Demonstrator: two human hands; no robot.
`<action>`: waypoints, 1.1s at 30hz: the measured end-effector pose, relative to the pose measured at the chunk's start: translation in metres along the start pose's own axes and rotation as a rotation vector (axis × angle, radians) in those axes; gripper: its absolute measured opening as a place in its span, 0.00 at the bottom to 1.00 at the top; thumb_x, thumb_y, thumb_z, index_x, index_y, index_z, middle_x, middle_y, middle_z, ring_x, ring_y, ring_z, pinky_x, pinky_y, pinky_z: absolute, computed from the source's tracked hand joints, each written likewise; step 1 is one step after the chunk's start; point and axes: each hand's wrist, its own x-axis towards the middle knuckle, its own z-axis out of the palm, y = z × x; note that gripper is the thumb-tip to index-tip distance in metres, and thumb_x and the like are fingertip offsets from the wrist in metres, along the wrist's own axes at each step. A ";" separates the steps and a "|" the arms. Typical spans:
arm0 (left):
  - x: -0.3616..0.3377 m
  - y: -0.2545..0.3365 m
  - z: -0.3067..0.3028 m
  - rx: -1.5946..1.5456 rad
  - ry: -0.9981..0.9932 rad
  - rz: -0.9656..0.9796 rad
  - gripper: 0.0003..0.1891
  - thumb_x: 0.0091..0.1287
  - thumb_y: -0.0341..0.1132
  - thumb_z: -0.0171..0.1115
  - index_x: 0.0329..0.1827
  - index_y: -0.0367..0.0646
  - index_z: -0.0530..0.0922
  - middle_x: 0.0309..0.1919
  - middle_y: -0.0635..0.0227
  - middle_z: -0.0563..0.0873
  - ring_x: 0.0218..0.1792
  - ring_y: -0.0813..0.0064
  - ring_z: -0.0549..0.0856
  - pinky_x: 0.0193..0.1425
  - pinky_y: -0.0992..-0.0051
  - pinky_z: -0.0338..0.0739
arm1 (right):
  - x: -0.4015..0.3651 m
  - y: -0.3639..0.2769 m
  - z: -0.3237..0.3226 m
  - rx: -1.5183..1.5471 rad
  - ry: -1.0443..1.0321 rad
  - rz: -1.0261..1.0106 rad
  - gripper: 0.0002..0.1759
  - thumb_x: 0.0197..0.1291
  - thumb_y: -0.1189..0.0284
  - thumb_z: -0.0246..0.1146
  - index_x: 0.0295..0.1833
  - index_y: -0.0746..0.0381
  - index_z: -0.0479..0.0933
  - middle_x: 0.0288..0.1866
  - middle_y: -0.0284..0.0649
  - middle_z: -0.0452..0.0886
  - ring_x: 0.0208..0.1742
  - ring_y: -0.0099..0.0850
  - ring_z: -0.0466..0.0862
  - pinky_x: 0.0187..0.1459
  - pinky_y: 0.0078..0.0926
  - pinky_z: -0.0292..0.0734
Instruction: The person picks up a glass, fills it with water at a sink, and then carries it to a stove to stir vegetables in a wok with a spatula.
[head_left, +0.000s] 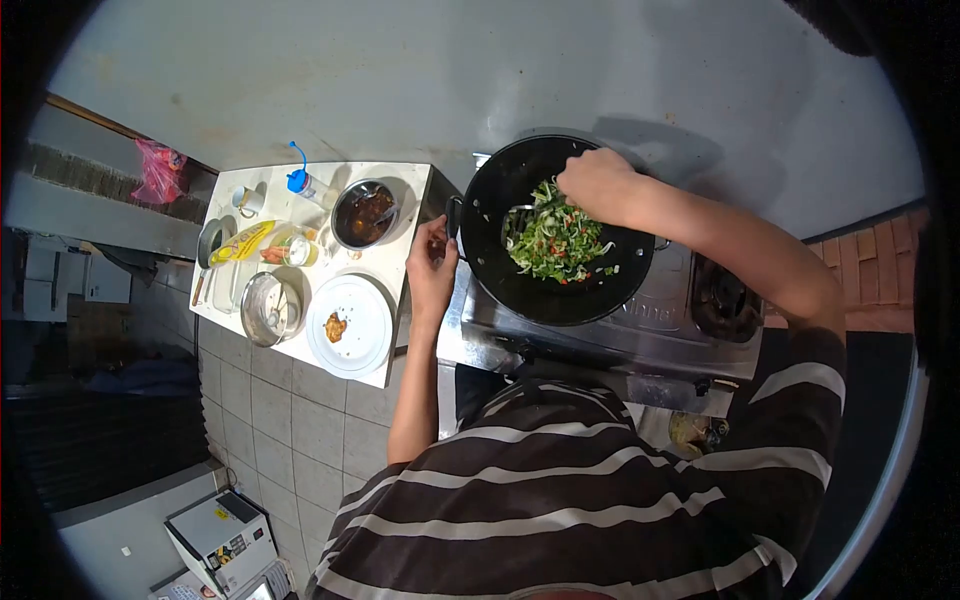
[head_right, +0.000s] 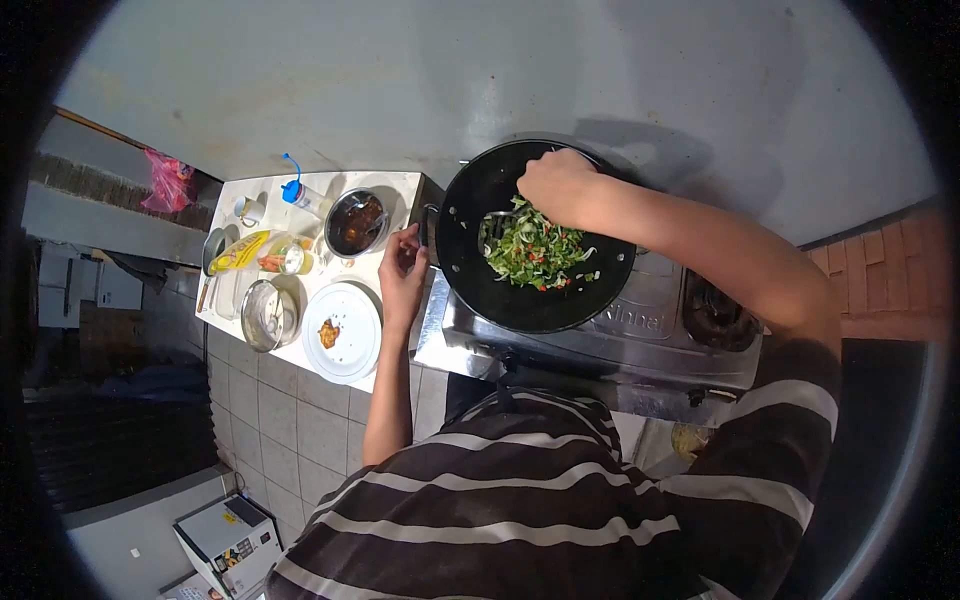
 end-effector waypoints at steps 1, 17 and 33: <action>0.000 0.000 0.000 -0.003 -0.001 0.013 0.18 0.67 0.20 0.61 0.60 0.35 0.77 0.34 0.69 0.78 0.35 0.80 0.78 0.43 0.78 0.77 | -0.010 -0.003 -0.009 0.015 -0.022 0.015 0.07 0.57 0.70 0.68 0.33 0.62 0.87 0.34 0.48 0.87 0.38 0.48 0.89 0.39 0.43 0.84; 0.015 -0.007 -0.013 -0.046 -0.135 0.064 0.18 0.65 0.21 0.63 0.59 0.36 0.76 0.34 0.67 0.82 0.34 0.79 0.83 0.41 0.77 0.78 | -0.017 0.015 0.027 0.323 -0.334 0.401 0.12 0.57 0.73 0.65 0.43 0.68 0.86 0.45 0.56 0.86 0.47 0.51 0.88 0.49 0.45 0.84; 0.026 -0.014 -0.025 -0.183 -0.324 0.013 0.20 0.67 0.21 0.63 0.61 0.36 0.70 0.38 0.69 0.78 0.38 0.81 0.80 0.44 0.80 0.77 | -0.146 -0.178 0.031 0.512 0.090 0.723 0.35 0.62 0.76 0.59 0.76 0.47 0.65 0.43 0.49 0.79 0.32 0.51 0.84 0.34 0.46 0.80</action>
